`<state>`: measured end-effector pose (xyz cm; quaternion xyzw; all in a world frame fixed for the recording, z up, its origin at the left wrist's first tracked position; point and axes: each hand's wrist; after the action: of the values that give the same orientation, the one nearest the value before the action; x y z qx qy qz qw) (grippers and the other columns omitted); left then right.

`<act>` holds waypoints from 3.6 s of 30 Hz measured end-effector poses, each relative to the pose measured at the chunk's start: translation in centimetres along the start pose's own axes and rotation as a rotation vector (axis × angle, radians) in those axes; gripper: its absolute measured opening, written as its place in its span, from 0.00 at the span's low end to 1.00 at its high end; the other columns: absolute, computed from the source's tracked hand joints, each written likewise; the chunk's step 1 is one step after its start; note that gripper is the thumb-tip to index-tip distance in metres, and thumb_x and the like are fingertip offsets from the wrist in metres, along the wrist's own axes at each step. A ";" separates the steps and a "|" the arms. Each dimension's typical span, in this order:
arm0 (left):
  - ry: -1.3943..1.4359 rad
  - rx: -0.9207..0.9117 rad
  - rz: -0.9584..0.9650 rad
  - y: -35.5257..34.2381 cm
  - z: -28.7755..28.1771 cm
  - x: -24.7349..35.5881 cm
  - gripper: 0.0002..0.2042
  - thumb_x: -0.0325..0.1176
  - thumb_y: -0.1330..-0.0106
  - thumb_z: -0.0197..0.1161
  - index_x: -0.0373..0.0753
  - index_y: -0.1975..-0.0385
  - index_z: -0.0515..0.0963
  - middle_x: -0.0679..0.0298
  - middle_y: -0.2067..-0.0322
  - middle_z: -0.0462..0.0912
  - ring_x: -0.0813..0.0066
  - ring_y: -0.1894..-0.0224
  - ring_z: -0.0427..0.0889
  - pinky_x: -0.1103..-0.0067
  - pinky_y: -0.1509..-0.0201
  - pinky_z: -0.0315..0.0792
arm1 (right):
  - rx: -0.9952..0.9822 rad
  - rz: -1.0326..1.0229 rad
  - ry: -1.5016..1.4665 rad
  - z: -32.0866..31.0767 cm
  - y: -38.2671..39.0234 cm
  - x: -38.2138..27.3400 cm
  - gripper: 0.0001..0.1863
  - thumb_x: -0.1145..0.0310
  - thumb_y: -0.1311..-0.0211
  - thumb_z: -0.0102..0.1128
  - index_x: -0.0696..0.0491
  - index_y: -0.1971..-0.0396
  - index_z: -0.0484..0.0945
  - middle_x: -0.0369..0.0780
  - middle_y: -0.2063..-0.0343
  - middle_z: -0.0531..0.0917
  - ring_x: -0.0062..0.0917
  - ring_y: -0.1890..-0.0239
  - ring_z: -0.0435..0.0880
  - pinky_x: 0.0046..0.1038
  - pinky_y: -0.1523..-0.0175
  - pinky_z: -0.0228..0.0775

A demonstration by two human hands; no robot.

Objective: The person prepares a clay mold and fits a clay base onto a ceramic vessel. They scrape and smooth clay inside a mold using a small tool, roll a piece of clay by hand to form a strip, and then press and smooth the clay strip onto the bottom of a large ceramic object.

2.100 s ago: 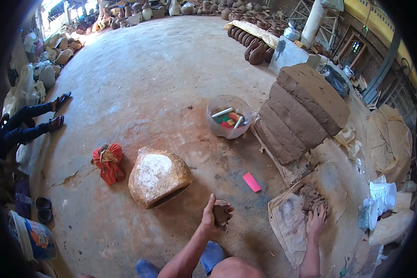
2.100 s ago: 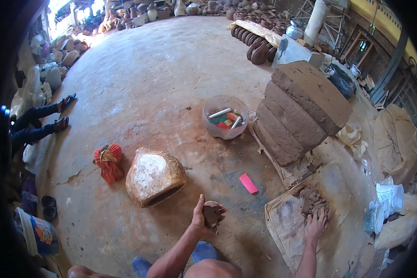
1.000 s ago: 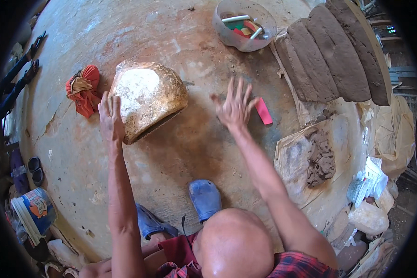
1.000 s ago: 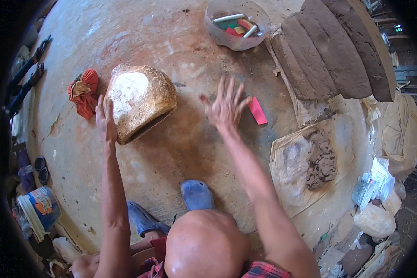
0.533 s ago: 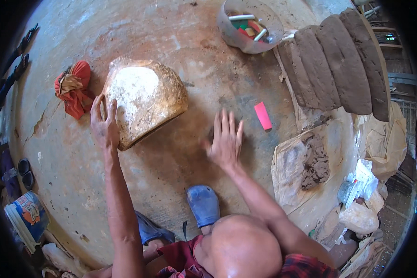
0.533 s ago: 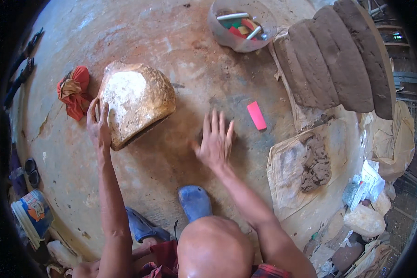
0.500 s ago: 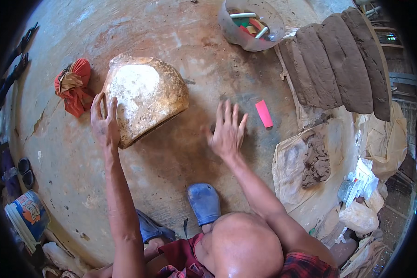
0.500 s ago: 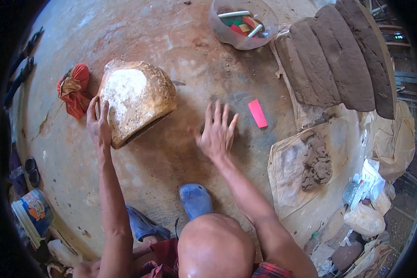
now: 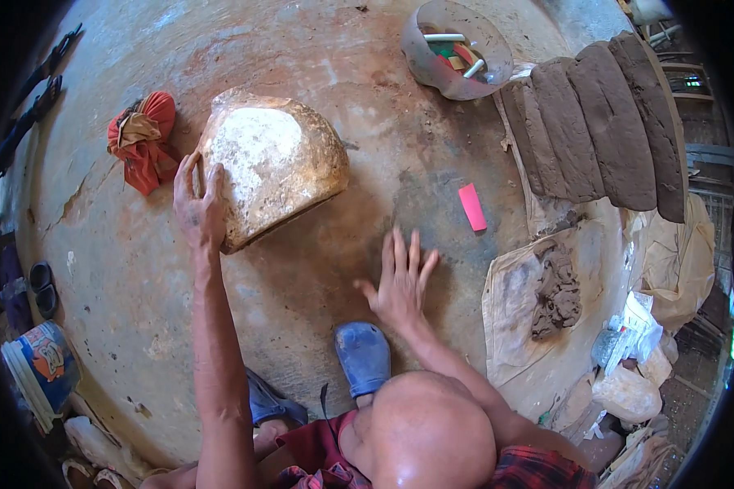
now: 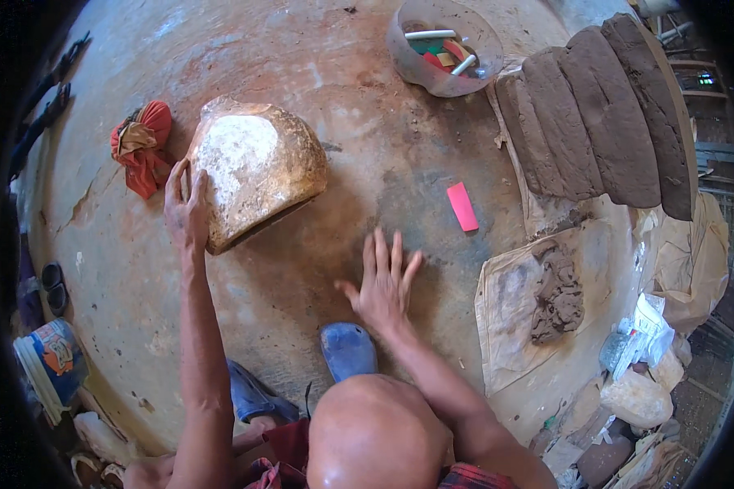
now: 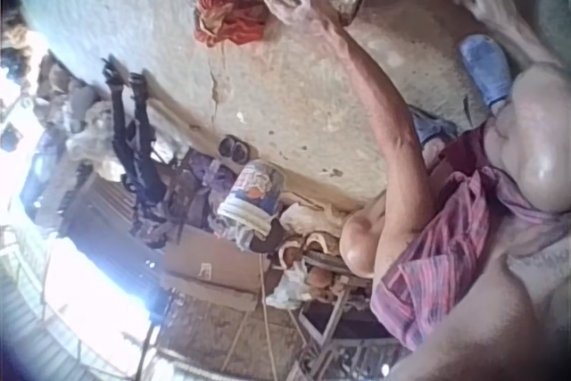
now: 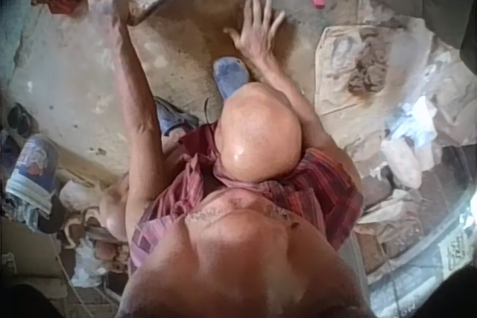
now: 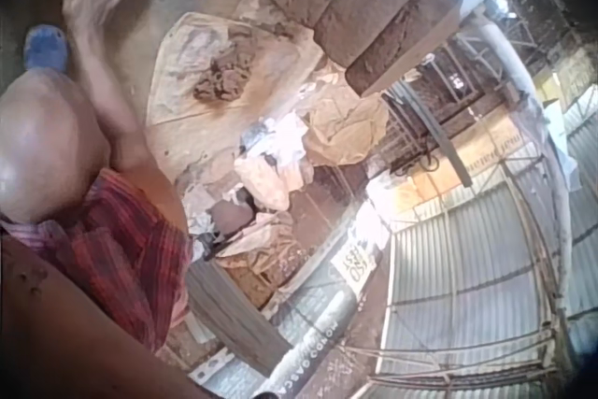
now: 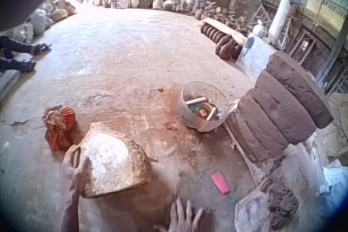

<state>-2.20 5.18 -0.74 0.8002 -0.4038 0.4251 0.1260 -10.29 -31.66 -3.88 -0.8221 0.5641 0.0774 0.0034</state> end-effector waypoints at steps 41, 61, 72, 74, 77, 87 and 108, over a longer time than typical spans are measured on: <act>0.097 0.035 -0.072 0.0 0.1 -0.1 0.23 0.41 0.28 0.71 0.37 0.37 0.81 0.53 0.36 0.82 0.58 0.32 0.79 0.69 0.28 0.70 | 0.435 0.093 -0.344 -10.0 -9.7 7.7 0.49 0.33 0.21 0.40 0.67 0.24 0.61 0.56 0.20 0.55 0.53 0.17 0.48 0.58 0.17 0.40; 0.083 0.029 -0.012 -0.3 0.2 -0.9 0.24 0.40 0.27 0.68 0.35 0.35 0.78 0.51 0.35 0.81 0.58 0.30 0.77 0.70 0.25 0.67 | 0.410 -0.196 -0.135 -1.9 -17.7 7.5 0.63 0.13 0.43 0.40 0.38 0.15 0.42 0.46 0.15 0.38 0.55 0.15 0.33 0.83 0.28 0.20; 0.189 0.033 -0.021 0.3 0.3 -1.6 0.22 0.37 0.29 0.70 0.35 0.37 0.80 0.51 0.35 0.81 0.57 0.32 0.78 0.69 0.26 0.68 | 0.444 -0.186 -0.152 -0.8 -19.2 11.2 0.60 0.13 0.39 0.36 0.35 0.15 0.41 0.44 0.15 0.40 0.53 0.15 0.33 0.82 0.28 0.17; 0.189 0.032 -0.054 0.6 1.2 -0.9 0.22 0.37 0.29 0.70 0.35 0.38 0.81 0.51 0.36 0.82 0.58 0.33 0.79 0.69 0.26 0.69 | 0.065 -0.145 0.199 -0.2 -18.7 12.6 0.60 0.12 0.39 0.32 0.34 0.15 0.41 0.44 0.15 0.39 0.53 0.15 0.32 0.83 0.28 0.17; 0.136 0.047 -0.058 -0.1 1.6 -0.2 0.23 0.37 0.30 0.71 0.34 0.38 0.80 0.52 0.37 0.82 0.59 0.33 0.79 0.69 0.26 0.69 | 0.236 -0.186 -0.078 0.5 -20.1 13.9 0.60 0.12 0.40 0.33 0.34 0.15 0.42 0.44 0.15 0.39 0.54 0.15 0.34 0.83 0.28 0.19; 0.147 0.035 -0.070 -0.7 1.3 -1.3 0.25 0.38 0.28 0.69 0.34 0.34 0.77 0.51 0.35 0.80 0.59 0.30 0.77 0.71 0.26 0.67 | 0.261 -0.169 -0.051 -0.7 -22.8 15.3 0.59 0.14 0.37 0.31 0.38 0.15 0.42 0.45 0.15 0.37 0.55 0.15 0.33 0.83 0.28 0.20; 0.167 0.050 -0.046 -0.2 1.2 0.6 0.23 0.37 0.29 0.71 0.34 0.38 0.81 0.53 0.38 0.83 0.60 0.33 0.79 0.70 0.27 0.69 | 0.170 -0.215 -0.059 1.1 -14.9 7.2 0.59 0.12 0.43 0.36 0.28 0.15 0.43 0.44 0.15 0.38 0.54 0.15 0.31 0.82 0.27 0.19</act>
<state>-1.15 4.35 -1.00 0.7741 -0.3626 0.4972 0.1488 5.91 -32.87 -7.13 -0.8719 0.4769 0.0527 0.0978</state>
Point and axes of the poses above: each hand's wrist, its own y-axis away from the middle knuckle, its own z-axis out of the palm, x = y × z
